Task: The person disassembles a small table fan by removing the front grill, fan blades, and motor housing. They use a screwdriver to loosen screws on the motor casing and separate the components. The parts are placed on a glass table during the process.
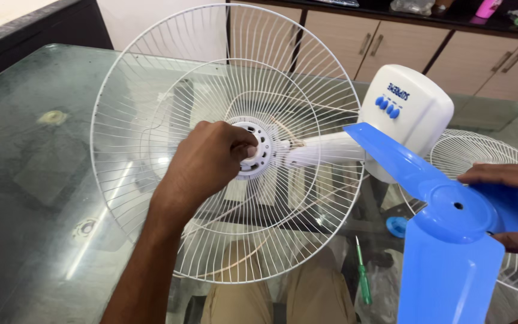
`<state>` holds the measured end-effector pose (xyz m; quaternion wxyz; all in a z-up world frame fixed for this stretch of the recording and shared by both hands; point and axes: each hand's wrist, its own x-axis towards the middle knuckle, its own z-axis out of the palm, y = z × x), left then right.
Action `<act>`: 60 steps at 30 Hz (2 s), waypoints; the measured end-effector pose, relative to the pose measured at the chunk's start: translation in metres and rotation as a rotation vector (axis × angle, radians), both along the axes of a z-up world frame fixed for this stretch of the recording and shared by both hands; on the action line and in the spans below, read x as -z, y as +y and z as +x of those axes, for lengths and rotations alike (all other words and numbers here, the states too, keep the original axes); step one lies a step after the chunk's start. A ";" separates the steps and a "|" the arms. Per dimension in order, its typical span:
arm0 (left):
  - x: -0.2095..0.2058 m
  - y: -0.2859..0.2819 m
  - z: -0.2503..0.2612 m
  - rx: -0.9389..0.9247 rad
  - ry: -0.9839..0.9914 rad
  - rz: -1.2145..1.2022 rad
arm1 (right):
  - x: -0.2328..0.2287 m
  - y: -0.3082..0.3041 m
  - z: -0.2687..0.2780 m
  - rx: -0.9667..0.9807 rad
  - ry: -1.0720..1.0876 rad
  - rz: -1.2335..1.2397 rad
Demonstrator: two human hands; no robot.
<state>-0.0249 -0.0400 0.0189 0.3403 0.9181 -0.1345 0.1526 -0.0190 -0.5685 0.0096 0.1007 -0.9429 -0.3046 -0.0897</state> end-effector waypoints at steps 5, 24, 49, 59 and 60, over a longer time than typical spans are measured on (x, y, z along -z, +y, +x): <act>-0.003 -0.001 -0.002 -0.012 -0.018 0.021 | 0.009 -0.050 -0.024 0.175 -0.005 0.087; 0.001 -0.007 0.003 -0.032 0.071 0.060 | 0.060 -0.085 -0.040 1.052 0.162 0.245; 0.000 -0.010 0.003 -0.076 0.186 0.108 | 0.095 -0.098 0.043 1.293 -0.169 0.292; 0.000 -0.011 0.003 -0.078 0.186 0.098 | 0.112 -0.119 0.046 1.200 -0.235 0.337; 0.000 -0.011 0.003 -0.083 0.194 0.103 | 0.110 -0.118 0.043 1.182 -0.223 0.334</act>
